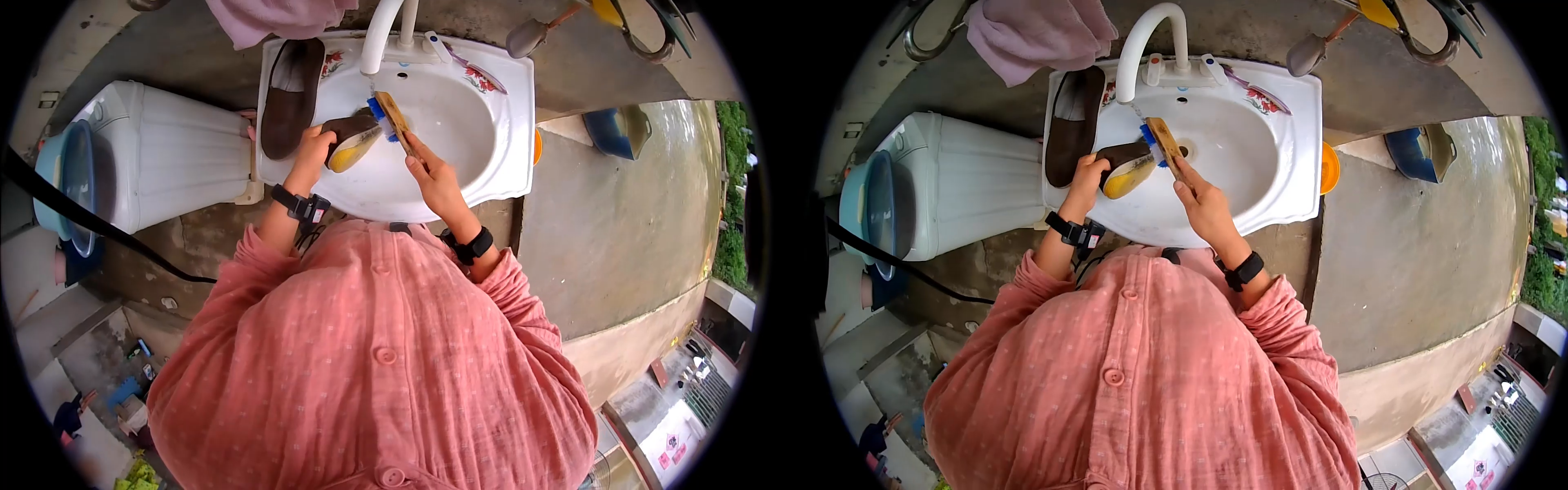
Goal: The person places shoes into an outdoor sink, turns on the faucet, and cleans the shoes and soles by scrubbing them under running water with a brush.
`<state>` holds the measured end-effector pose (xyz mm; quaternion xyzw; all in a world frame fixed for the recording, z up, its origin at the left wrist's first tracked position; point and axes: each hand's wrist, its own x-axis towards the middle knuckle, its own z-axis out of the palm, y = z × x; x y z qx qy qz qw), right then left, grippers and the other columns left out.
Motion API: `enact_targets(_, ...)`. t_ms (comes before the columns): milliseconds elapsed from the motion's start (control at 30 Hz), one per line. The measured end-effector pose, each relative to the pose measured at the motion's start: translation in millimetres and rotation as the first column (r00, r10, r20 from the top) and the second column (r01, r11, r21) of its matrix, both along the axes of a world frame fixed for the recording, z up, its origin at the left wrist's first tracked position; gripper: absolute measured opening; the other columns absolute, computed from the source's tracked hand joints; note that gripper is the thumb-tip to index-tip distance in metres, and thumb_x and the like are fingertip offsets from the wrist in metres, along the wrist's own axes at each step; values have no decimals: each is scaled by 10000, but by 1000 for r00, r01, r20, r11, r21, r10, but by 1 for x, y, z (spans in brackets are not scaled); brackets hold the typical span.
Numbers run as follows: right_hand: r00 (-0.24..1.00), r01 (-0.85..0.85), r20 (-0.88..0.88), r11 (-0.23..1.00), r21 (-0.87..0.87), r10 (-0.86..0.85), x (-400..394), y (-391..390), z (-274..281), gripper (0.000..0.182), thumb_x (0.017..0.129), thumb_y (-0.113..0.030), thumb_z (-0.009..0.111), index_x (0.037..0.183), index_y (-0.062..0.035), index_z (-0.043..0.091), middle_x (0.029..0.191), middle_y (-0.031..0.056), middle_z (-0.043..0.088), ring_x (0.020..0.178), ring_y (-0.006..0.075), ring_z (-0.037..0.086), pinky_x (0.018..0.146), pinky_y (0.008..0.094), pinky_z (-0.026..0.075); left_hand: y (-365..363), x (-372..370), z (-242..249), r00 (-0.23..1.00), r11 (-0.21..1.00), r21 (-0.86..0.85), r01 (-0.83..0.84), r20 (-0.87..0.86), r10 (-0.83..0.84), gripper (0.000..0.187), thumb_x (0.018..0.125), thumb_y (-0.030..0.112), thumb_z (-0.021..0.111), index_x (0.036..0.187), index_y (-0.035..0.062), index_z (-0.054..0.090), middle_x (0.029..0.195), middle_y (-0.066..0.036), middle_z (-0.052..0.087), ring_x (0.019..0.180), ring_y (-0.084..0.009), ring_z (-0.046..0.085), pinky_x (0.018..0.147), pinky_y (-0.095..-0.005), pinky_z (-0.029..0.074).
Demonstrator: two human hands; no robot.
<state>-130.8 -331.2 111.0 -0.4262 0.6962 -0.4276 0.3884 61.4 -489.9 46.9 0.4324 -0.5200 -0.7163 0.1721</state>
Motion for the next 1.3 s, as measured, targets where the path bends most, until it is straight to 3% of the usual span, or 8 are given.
enact_targets(233, 998, 33, 59, 999, 23, -35, 8, -1, -13, 413, 864, -233, 489, 1257, -119, 432, 824, 230, 577, 766, 356, 560, 704, 366, 430, 5, -13, 34, 974, 977, -55, -208, 81, 212, 299, 814, 308, 612, 809, 10, 613, 745, 21, 563, 678, -60, 474, 622, -218, 389)
enact_targets(367, 993, -117, 14, 991, -65, 118, 21, 3, 2, 443, 861, -236, 485, 1286, -148, 396, 810, 216, 566, 734, 378, 545, 680, 392, 425, -3, -28, 22, 903, 901, -68, -429, -31, 428, 274, 832, 270, 587, 760, 6, 606, 706, 22, 550, 617, -62, 452, 587, -216, 375)
enact_targets(567, 952, -199, -222, 977, 76, 211, 22, 2, -10, 449, 864, -206, 455, 1305, -189, 371, 734, 181, 519, 659, 358, 514, 650, 411, 412, -14, -40, 6, 919, 922, -108, -373, -180, 351, 293, 867, 271, 528, 732, 16, 575, 693, 11, 539, 613, -67, 458, 581, -222, 382)
enact_targets(733, 976, -28, -213, 998, 53, 39, 4, 5, -48, 445, 863, -227, 457, 1299, -183, 378, 723, 190, 533, 668, 366, 528, 647, 415, 421, -10, -54, 10, 933, 946, -45, -321, -188, 307, 307, 875, 250, 514, 697, 3, 554, 678, 26, 510, 612, -61, 412, 586, -217, 356)
enact_targets(800, 977, 49, -210, 999, 18, -44, 1, 5, -54, 444, 862, -250, 459, 1295, -191, 380, 699, 185, 533, 652, 371, 532, 628, 427, 426, -11, -58, 2, 980, 945, -269, -186, -124, 157, 309, 877, 247, 510, 691, 1, 537, 684, 30, 497, 630, -62, 399, 602, -214, 353)
enact_targets(867, 983, -6, -185, 1000, -20, 2, 5, 7, -24, 435, 863, -251, 458, 1286, -174, 392, 716, 199, 546, 684, 379, 538, 638, 431, 422, -23, -60, -2, 978, 958, -231, -170, -163, 134, 266, 873, 221, 506, 769, -14, 576, 756, -8, 580, 654, -82, 510, 638, -230, 417)
enact_targets(1033, 977, 94, -204, 985, 146, -63, -6, -2, -36, 427, 859, -206, 460, 1274, -126, 407, 739, 233, 552, 711, 381, 534, 664, 416, 414, -31, -67, -7, 945, 933, -171, -316, -144, 293, 249, 850, 212, 529, 810, -25, 595, 781, -19, 584, 669, -100, 520, 662, -230, 423)
enact_targets(1300, 956, 97, -283, 992, 76, -72, -10, -5, -38, 414, 846, -236, 476, 1248, -144, 438, 661, 219, 544, 619, 394, 536, 604, 443, 431, -35, -71, -3, 938, 922, -177, -346, -92, 334, 222, 828, 182, 528, 743, -21, 555, 713, 2, 507, 649, -91, 436, 606, -251, 370)
